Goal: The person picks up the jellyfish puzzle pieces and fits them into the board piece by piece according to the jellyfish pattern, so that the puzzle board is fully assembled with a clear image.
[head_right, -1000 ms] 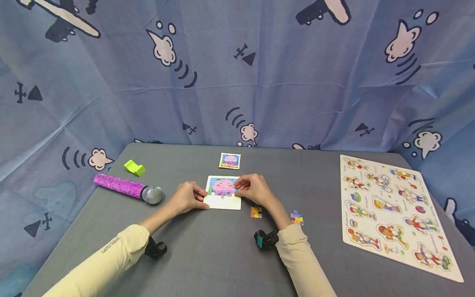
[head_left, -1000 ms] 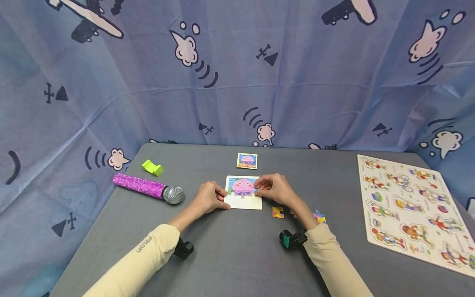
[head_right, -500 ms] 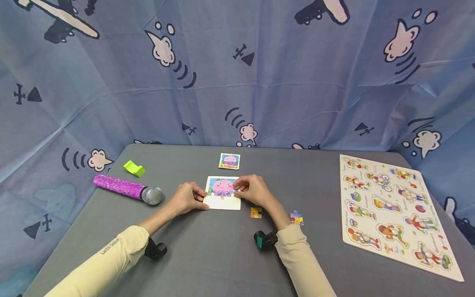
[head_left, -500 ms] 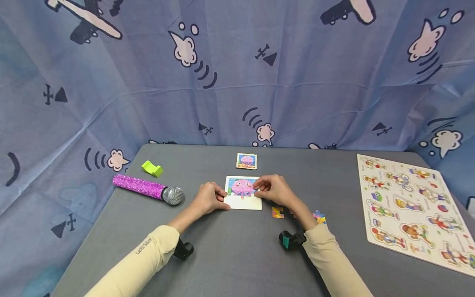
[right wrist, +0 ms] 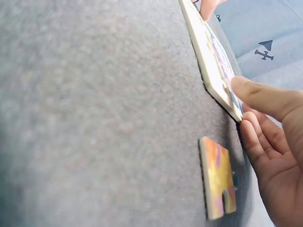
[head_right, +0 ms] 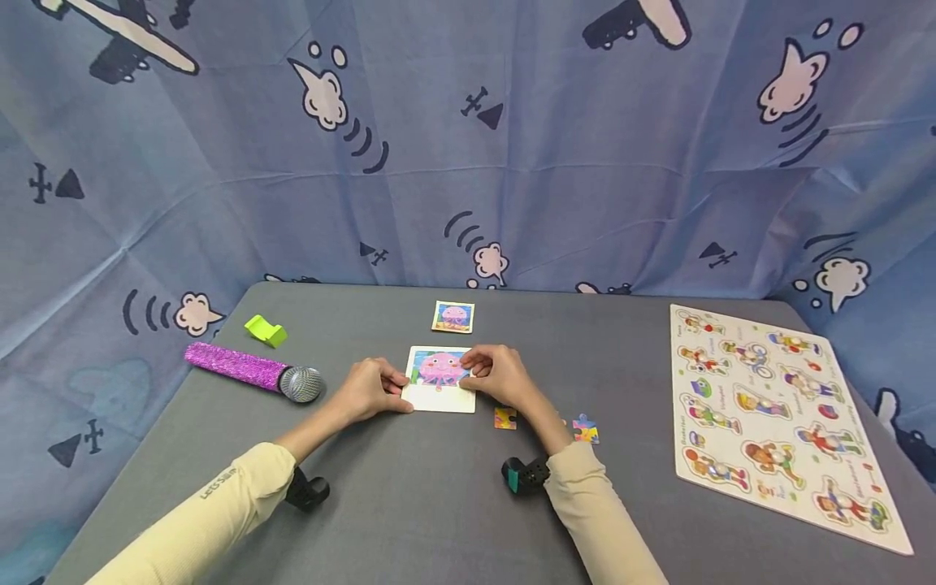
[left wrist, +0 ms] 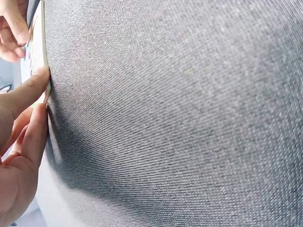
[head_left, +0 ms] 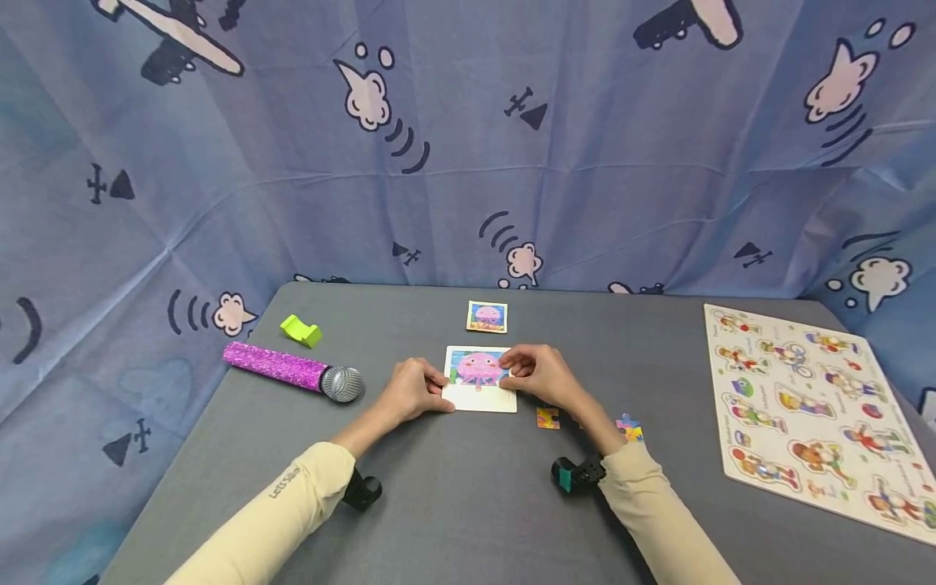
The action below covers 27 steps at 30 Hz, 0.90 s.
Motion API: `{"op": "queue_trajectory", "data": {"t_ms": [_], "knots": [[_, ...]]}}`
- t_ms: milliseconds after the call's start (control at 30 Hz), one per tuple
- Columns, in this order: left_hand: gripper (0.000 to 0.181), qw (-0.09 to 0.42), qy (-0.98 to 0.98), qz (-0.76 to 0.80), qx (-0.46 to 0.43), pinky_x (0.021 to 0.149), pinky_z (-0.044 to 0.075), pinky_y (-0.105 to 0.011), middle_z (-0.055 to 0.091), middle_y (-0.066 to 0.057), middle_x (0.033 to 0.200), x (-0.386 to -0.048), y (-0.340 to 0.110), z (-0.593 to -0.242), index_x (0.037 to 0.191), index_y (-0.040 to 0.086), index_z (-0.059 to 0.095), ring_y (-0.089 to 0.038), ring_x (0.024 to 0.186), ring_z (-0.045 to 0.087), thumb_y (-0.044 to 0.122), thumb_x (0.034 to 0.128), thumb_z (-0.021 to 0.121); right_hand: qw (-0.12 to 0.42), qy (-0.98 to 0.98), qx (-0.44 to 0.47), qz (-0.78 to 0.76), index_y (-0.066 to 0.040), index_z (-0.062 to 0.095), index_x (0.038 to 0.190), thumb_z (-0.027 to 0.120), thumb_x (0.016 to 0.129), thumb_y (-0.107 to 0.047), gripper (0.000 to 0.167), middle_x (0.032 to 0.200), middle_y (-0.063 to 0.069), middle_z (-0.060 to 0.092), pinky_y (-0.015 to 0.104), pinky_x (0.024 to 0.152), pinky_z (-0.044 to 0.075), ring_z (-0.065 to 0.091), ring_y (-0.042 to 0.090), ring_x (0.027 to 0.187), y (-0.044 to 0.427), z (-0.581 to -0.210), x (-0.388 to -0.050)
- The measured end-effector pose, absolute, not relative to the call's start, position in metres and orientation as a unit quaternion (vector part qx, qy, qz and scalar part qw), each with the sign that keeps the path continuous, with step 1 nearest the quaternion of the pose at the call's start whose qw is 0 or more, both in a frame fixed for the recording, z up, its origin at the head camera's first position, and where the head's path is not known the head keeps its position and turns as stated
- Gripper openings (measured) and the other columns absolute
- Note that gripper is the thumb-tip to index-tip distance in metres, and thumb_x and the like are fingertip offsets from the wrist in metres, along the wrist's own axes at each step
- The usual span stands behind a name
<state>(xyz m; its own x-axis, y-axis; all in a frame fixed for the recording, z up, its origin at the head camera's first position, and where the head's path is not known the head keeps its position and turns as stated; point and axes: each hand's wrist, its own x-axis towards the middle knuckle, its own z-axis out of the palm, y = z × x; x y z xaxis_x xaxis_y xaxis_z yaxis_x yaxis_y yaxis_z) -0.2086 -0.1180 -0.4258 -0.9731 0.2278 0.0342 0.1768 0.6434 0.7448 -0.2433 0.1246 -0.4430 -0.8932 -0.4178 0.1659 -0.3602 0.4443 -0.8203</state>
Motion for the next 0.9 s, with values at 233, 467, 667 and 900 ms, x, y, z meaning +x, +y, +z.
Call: {"op": "queue_trajectory", "data": {"t_ms": [233, 467, 667, 900], "knots": [[0.034, 0.024, 0.909, 0.401, 0.114, 0.060, 0.051, -0.017, 0.064, -0.007, 0.080, -0.209, -0.118, -0.427, 0.085, -0.004, 0.073, -0.010, 0.066, 0.063, 0.006, 0.0579, 0.091, 0.031, 0.830, -0.206, -0.517, 0.008, 0.066, 0.104, 0.075, 0.081, -0.001, 0.027, 0.098, 0.020, 0.067, 0.019, 0.071, 0.052, 0.062, 0.020, 0.083, 0.145, -0.442, -0.235], [0.034, 0.019, 0.909, 0.403, 0.109, 0.060, 0.051, -0.016, 0.065, -0.006, 0.079, -0.210, -0.120, -0.430, 0.083, -0.003, 0.073, -0.011, 0.067, 0.065, 0.007, 0.0566, 0.092, 0.057, 0.822, -0.163, -0.542, 0.005, 0.065, 0.109, 0.074, 0.083, -0.006, 0.030, 0.105, 0.018, 0.067, 0.019, 0.075, 0.053, 0.063, 0.017, 0.089, 0.172, -0.445, -0.223], [0.034, 0.011, 0.910, 0.398, 0.114, 0.059, 0.050, -0.016, 0.066, -0.005, 0.077, -0.210, -0.121, -0.430, 0.082, -0.002, 0.073, -0.009, 0.064, 0.064, 0.007, 0.0553, 0.092, 0.049, 0.831, -0.176, -0.525, 0.003, 0.065, 0.109, 0.076, 0.082, -0.009, 0.031, 0.105, 0.016, 0.067, 0.020, 0.078, 0.053, 0.065, 0.017, 0.091, 0.192, -0.445, -0.208], [0.033, 0.007, 0.901, 0.412, 0.132, 0.060, 0.053, -0.020, 0.066, -0.006, 0.076, -0.210, -0.123, -0.433, 0.081, -0.002, 0.072, -0.011, 0.064, 0.065, 0.008, 0.0560, 0.092, 0.022, 0.849, -0.236, -0.472, -0.001, 0.069, 0.103, 0.080, 0.076, -0.010, 0.030, 0.099, 0.009, 0.070, 0.026, 0.084, 0.052, 0.066, 0.023, 0.093, 0.203, -0.444, -0.195]]}}
